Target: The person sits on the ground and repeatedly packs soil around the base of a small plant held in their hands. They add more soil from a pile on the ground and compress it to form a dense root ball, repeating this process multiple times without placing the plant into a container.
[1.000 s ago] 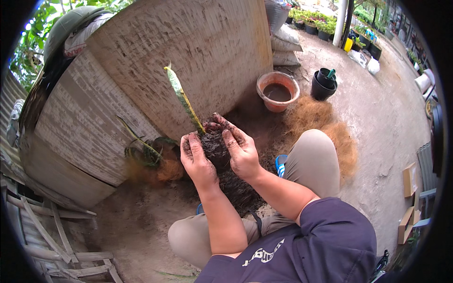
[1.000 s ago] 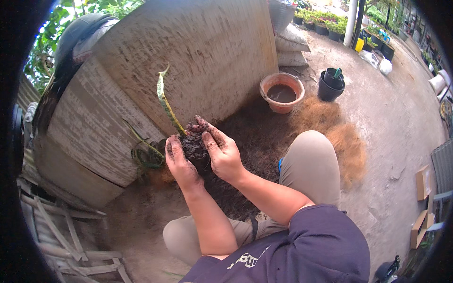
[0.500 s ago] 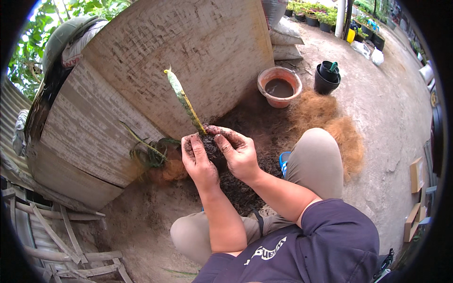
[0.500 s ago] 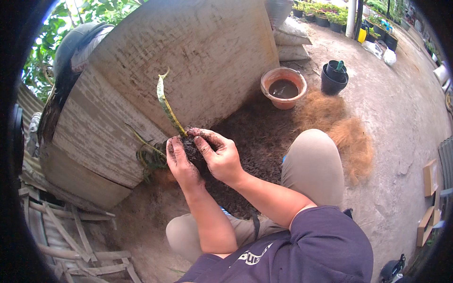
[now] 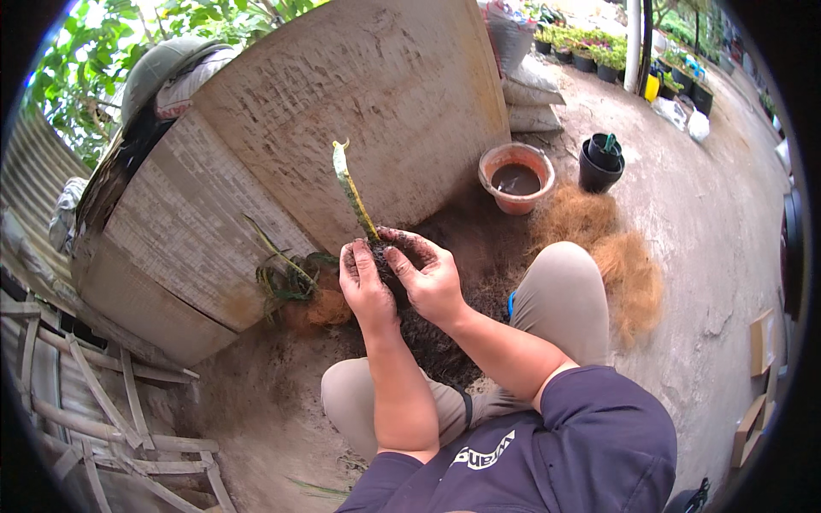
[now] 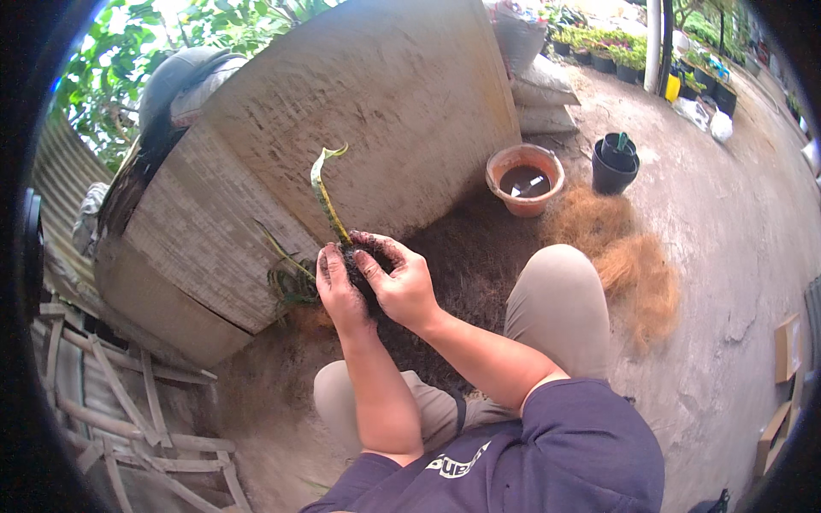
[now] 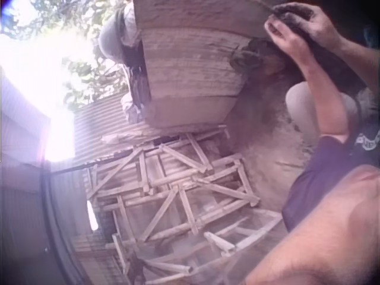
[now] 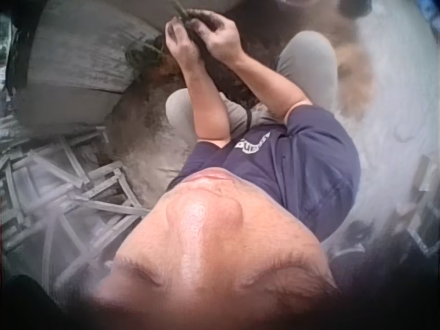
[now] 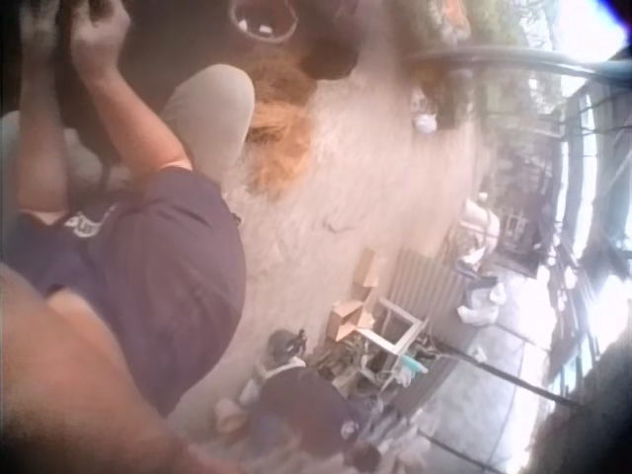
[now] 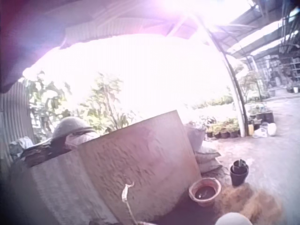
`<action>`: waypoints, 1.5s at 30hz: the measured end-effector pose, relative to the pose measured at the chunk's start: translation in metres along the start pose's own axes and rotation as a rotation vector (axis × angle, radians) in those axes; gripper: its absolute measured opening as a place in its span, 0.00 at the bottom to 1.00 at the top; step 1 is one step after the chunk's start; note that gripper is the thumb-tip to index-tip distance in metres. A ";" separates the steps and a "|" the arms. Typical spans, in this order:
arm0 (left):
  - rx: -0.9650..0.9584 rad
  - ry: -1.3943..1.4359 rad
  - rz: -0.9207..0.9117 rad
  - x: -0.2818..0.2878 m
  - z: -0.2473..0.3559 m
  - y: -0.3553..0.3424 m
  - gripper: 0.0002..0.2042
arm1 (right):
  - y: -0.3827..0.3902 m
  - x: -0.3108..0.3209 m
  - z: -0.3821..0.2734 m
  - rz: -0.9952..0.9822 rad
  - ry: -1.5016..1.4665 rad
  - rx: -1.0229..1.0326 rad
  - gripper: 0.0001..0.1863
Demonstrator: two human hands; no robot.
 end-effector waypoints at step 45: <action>0.022 0.126 0.177 0.027 -0.025 -0.024 0.10 | -0.027 -0.013 0.038 -0.087 0.021 -0.096 0.14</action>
Point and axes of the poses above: each hand's wrist, its own y-axis away from the middle knuckle, its own x-axis out of the back of the hand, z = x × y, the point moved 9 cm from there along -y, towards the middle knuckle, and after that the axes turned 7 degrees about x, right-handed, at the moved point
